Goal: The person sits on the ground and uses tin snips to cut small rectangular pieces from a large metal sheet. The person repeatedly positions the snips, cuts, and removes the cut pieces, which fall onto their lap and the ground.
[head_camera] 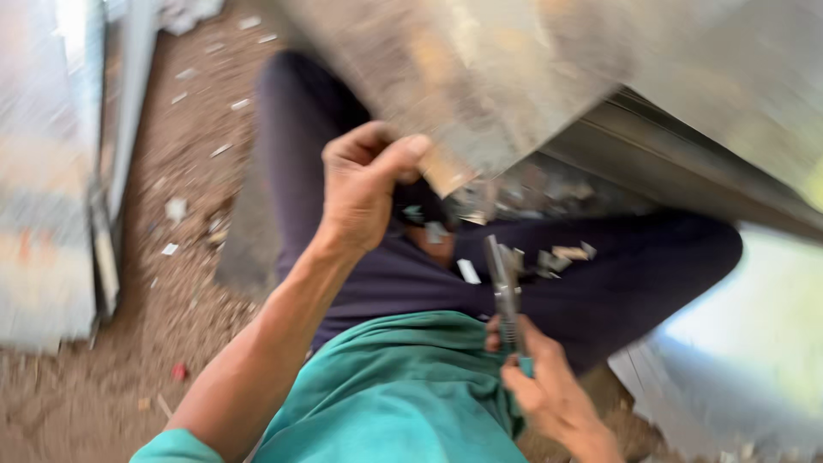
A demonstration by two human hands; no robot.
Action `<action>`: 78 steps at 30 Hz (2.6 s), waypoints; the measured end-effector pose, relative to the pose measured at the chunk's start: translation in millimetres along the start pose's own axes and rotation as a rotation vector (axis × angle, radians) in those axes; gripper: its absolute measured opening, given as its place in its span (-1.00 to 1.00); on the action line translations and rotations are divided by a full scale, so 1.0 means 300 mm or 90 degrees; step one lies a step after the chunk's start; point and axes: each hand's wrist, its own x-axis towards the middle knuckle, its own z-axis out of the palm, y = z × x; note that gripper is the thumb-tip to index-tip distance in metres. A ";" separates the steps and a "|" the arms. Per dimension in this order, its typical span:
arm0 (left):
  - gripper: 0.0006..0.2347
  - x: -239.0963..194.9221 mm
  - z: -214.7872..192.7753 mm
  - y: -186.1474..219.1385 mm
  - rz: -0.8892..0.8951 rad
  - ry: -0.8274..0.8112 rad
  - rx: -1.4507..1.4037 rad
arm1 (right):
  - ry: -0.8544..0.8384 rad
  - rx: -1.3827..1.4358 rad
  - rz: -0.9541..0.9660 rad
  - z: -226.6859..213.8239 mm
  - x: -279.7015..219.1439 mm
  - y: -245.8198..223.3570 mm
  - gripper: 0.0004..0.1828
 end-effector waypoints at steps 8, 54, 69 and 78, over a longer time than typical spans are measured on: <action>-0.40 -0.070 -0.051 0.028 -0.053 0.000 -0.069 | -0.077 -0.105 0.020 -0.009 0.177 -0.233 -0.31; -0.83 -0.123 0.075 0.043 -0.145 -0.005 0.005 | -0.018 0.087 0.027 0.093 0.053 -0.031 -0.41; -0.60 -0.113 0.047 0.091 -0.119 0.028 -0.009 | 0.064 -0.083 -0.044 0.096 0.155 -0.091 -0.74; -0.57 0.283 0.234 0.209 -0.070 -0.225 0.293 | 0.223 -0.060 -0.023 0.101 0.016 0.241 -0.82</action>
